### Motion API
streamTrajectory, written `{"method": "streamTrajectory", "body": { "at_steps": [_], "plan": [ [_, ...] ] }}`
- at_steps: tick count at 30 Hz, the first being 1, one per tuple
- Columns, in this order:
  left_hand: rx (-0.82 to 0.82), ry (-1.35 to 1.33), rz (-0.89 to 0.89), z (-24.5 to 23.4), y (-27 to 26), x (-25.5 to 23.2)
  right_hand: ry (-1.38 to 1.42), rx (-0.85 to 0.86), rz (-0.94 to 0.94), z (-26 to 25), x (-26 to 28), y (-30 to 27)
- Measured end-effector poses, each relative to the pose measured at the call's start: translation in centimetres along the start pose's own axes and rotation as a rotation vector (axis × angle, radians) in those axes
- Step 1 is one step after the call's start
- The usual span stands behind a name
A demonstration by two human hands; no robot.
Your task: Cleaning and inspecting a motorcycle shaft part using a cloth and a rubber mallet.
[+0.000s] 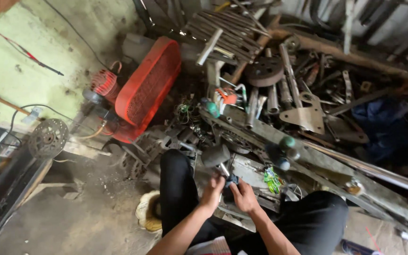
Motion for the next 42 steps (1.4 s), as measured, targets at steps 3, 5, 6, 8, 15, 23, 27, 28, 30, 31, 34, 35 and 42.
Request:
{"method": "streamTrajectory", "body": {
  "at_steps": [3,5,6,8,15,23,27,28,30,31,34,35,42],
  "plan": [
    [0.028,0.101,0.024,0.1,0.8,-0.1,-0.090,0.038,0.006,0.7,-0.6,0.4],
    [0.044,-0.028,0.064,-0.1,0.3,0.4,-0.168,0.053,0.033,1.3,-0.4,-0.9],
    [0.068,-0.130,0.132,-0.4,0.8,-0.1,-0.226,0.045,0.033,1.4,0.0,-0.6],
    [0.032,-0.234,0.100,-0.9,1.9,0.5,-0.294,0.015,-0.019,2.2,-0.4,0.2],
    [-0.241,-0.529,0.198,-6.1,5.2,1.3,-0.423,0.055,-0.080,4.5,4.1,-0.9],
    [-0.253,-1.110,-0.127,-8.9,7.4,-1.7,-0.457,0.143,0.024,6.2,0.4,-0.4],
    [-0.036,-1.055,0.044,-10.5,9.1,-3.8,-0.441,0.192,0.166,6.1,-0.8,-0.6],
    [-0.039,-1.070,0.039,-10.5,8.9,-4.2,-0.454,0.198,0.173,5.9,-2.7,-1.0],
    [-0.002,-1.124,0.027,-10.6,8.7,-5.4,-0.321,0.154,0.224,5.1,-6.6,-1.0],
    [-0.011,-1.135,0.034,-10.7,9.4,-4.7,-0.331,0.164,0.220,5.0,-6.7,-0.3],
    [0.173,-1.138,0.063,-8.9,9.1,-3.6,-0.275,0.111,0.279,4.1,-6.8,-0.9],
    [0.193,-1.038,0.112,-8.5,8.7,-4.1,-0.382,0.089,0.304,3.8,-6.5,-1.1],
    [0.098,-0.628,0.039,-6.7,5.7,-9.3,-0.626,-0.028,0.135,6.1,-3.0,0.5]
  ]
}}
Point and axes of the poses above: each hand's wrist, its own y-axis towards the middle knuckle, its own z-axis out of the palm, x = y × z, the point moved 7 cm from there along y, towards the middle knuckle, and after that the axes turned 1 degree about -x, right-handed, at the moved point
